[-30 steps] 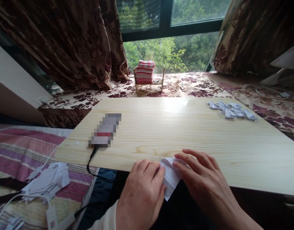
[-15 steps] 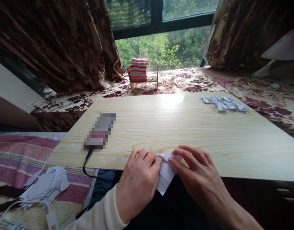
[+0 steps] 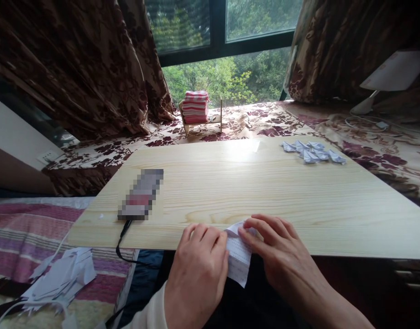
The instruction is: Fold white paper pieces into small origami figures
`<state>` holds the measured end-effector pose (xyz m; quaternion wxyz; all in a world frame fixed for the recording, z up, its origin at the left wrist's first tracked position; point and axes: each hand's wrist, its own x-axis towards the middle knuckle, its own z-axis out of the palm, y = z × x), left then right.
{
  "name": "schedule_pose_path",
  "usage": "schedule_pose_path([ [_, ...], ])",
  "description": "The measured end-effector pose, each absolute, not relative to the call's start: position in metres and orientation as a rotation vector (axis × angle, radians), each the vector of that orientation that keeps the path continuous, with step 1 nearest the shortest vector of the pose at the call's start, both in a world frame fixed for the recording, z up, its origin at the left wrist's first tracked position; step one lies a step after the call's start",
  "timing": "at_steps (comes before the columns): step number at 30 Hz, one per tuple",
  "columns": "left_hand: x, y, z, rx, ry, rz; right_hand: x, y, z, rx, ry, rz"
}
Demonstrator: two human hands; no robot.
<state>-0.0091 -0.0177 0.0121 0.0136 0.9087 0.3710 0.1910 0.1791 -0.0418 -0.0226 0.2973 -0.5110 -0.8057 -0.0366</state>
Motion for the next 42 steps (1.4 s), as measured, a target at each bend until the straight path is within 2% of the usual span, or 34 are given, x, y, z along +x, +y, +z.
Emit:
schedule_pose_path([
  [6, -0.012, 0.003, 0.016, 2.739, 1.136, 0.817, 0.180, -0.043, -0.025, -1.362, -2.134, -0.080],
  [13, 0.000, 0.019, 0.015, 2.778, 1.110, 0.604, 0.180, -0.038, -0.021, -1.350, -2.114, -0.063],
  [25, 0.008, 0.015, 0.009, 2.929, 1.261, 0.694, 0.196, -0.039, -0.016, -1.303, -2.102, 0.028],
  [32, 0.013, 0.021, 0.010, 3.066, 0.955, 0.620, 0.193, -0.036, -0.016, -1.307, -2.099, 0.021],
  [42, 0.014, 0.024, 0.010, 3.103, 0.951, 0.595, 0.201, -0.056, -0.016, -1.230, -2.040, -0.095],
])
